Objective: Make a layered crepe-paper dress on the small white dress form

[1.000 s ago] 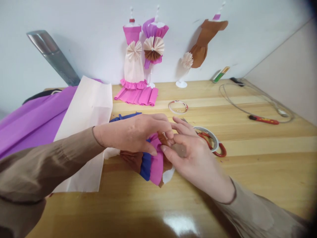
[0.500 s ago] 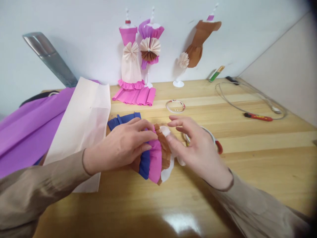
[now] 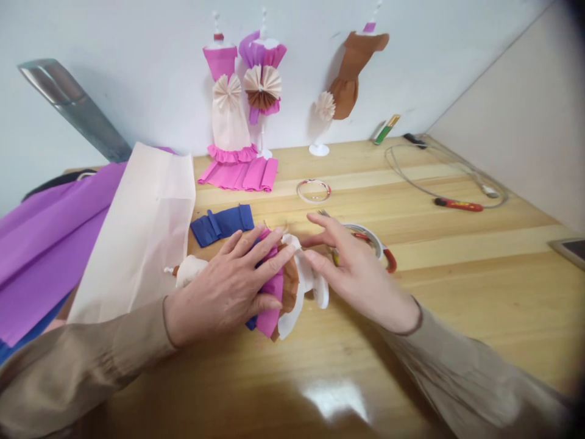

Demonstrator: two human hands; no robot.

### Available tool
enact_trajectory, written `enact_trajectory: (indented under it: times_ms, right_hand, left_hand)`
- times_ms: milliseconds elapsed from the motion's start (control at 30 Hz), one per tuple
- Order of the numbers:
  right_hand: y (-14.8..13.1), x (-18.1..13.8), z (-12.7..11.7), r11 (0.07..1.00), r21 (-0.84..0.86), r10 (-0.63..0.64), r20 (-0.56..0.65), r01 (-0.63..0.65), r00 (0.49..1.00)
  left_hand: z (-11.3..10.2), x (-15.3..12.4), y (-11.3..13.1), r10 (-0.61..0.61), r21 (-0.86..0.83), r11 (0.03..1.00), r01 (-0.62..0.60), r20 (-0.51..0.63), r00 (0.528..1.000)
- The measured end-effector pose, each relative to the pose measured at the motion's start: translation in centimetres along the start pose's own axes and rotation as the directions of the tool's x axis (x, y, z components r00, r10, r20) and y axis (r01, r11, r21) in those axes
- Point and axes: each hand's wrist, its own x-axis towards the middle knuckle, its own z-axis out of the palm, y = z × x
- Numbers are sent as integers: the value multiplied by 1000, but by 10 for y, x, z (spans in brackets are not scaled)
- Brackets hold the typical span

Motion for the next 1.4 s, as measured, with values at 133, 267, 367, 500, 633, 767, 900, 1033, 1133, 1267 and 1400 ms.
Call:
enact_trajectory:
  times_ms: [133, 267, 367, 500, 633, 767, 900, 1033, 1133, 1267, 1400]
  right_hand:
    - [-5, 6, -4, 966, 251, 27, 152, -65, 988]
    - [-8, 8, -8, 936, 330, 56, 200, -121, 978]
    - [-6, 11, -7, 957, 281, 20, 199, -76, 980]
    - [-5, 12, -7, 898, 403, 65, 274, -175, 960]
    - [-7, 7, -10, 906, 387, 51, 304, -172, 951]
    - [-6, 1, -8, 927, 365, -55, 367, -89, 929]
    - [-3, -2, -3, 927, 370, -103, 390, -54, 915]
    - [0, -2, 1, 921, 389, -148, 348, 1, 926]
    - [1, 0, 3, 909, 418, -178, 384, 1, 906]
    - [-1, 0, 2, 896, 443, -182, 409, -20, 894]
    - [-5, -3, 2, 902, 431, -181, 438, -29, 880]
  left_hand:
    - [4, 0, -1, -26, -72, 997, 21, -63, 998]
    - [13, -1, -3, -19, -156, 988, -6, -156, 988]
    - [17, -2, -2, -2, -201, 979, -43, -220, 976]
    - [20, -2, -2, -19, -192, 981, -22, -206, 978]
    - [25, -2, -5, -35, -183, 983, 1, -181, 983]
    - [28, -2, -7, -48, -227, 974, 4, -187, 981]
    - [28, -2, -7, -82, -281, 959, 22, -202, 976]
    - [31, -2, -7, -108, -309, 950, 33, -230, 967]
    - [34, -1, -7, -121, -297, 953, 52, -216, 969]
    - [36, 1, -6, -116, -270, 961, 55, -218, 969]
    - [33, 1, -4, -127, -211, 974, 79, -220, 967]
